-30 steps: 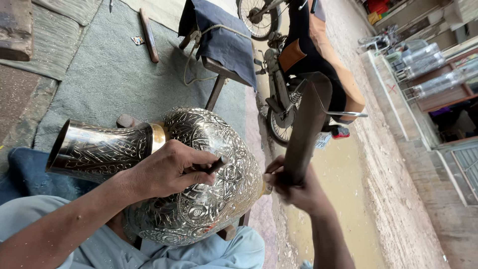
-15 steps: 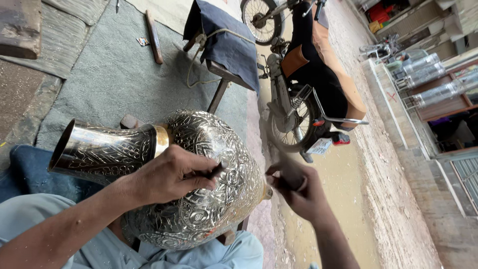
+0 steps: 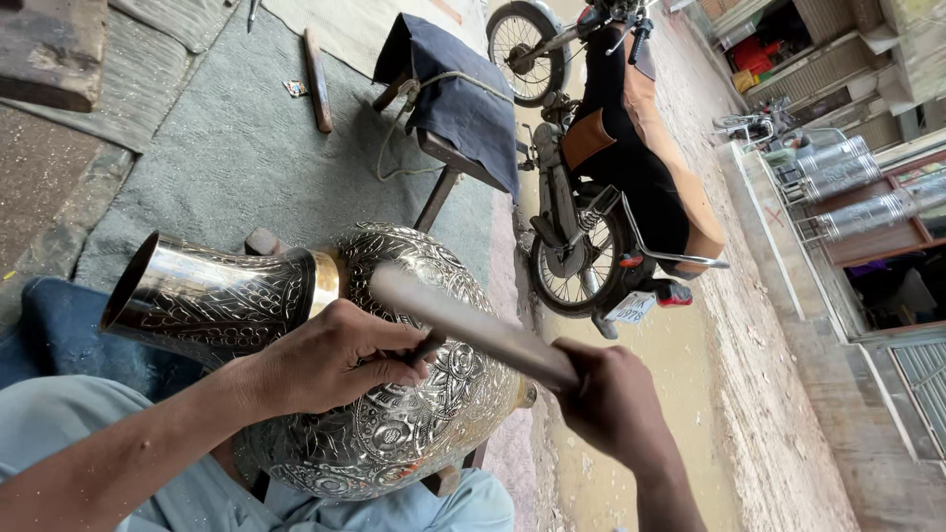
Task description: The person uses a chisel and hammer to engrave intricate patterns onto a large metal vase. They repeatedly strike the chisel to create detailed designs on the vase's surface.
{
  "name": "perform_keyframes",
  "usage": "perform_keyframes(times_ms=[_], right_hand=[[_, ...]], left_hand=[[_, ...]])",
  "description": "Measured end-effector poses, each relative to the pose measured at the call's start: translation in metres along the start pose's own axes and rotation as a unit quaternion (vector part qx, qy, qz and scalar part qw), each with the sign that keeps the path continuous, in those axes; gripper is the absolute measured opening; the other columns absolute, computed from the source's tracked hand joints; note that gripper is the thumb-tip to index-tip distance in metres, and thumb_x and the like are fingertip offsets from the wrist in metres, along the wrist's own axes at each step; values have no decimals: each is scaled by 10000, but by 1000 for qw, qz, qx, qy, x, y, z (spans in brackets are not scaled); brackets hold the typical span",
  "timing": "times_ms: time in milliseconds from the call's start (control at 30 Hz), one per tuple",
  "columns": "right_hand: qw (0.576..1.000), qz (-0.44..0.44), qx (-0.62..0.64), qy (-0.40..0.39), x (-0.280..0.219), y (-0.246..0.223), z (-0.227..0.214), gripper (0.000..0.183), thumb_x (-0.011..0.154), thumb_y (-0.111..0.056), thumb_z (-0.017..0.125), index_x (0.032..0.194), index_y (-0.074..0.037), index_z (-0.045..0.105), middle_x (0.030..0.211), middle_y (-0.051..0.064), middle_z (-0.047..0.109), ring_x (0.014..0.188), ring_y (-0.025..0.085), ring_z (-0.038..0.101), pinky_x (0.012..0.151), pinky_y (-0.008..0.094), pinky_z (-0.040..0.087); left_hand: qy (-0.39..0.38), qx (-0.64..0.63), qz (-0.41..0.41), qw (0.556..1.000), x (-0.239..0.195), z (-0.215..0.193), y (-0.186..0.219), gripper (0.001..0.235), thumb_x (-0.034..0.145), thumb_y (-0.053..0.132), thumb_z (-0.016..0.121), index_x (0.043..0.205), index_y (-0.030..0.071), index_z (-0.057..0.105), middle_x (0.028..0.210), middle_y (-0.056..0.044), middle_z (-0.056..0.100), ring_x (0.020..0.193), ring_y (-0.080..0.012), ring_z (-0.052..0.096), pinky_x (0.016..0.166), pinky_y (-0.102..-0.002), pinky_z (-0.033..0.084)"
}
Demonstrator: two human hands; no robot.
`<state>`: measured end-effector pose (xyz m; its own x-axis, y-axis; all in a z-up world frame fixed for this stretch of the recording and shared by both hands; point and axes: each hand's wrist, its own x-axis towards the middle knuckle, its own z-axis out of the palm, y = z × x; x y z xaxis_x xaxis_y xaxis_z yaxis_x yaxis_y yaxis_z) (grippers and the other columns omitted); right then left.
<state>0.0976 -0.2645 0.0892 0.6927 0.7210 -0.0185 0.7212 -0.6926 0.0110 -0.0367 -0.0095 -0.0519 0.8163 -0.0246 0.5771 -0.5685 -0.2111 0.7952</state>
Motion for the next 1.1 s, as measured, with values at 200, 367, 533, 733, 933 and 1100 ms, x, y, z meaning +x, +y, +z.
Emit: perform_keyframes(times_ms=[200,367,533,733,933,1100], right_hand=[[988,-88,128,4,-5,1,2,199,785,-66,782,981,-53,753,749,94,732,629,215,717,564,319,544],[983,-5,156,97,-26,8,12,110,863,-49,755,962,-40,707,637,-4,660,539,55,532,496,285,429],[866,147,448,167,-65,24,75,140,895,-130,750,951,-16,692,605,50,615,502,97,534,452,281,402],[940,271,147,144,-118,46,177,197,762,-201,834,912,-93,768,604,131,684,522,165,627,525,371,505],[913,329,177,162,-152,45,232,196,808,-254,818,855,-85,732,562,172,633,510,289,665,531,378,516],[927,304,149,164,-154,39,232,199,798,-203,850,848,-60,721,565,107,621,467,134,565,524,388,498]], left_hand=[[23,7,45,999,-3,2,-7,294,853,209,771,1081,23,770,950,-98,816,802,-147,810,727,-272,678],[-15,47,45,998,-1,1,-5,203,900,205,755,1007,34,779,888,-72,817,766,-135,805,732,-267,674],[136,49,20,989,5,-19,9,175,917,188,720,962,21,745,823,-86,796,695,-146,796,600,-290,621],[-87,29,22,996,32,4,17,182,900,158,731,1017,19,716,832,-86,777,646,-144,752,561,-274,594],[-259,46,38,964,63,17,15,224,851,140,752,1067,81,759,743,-56,774,575,-148,712,585,-312,557],[-314,101,13,944,72,19,16,250,858,200,760,1101,143,747,678,-36,752,576,-141,695,606,-332,557]])
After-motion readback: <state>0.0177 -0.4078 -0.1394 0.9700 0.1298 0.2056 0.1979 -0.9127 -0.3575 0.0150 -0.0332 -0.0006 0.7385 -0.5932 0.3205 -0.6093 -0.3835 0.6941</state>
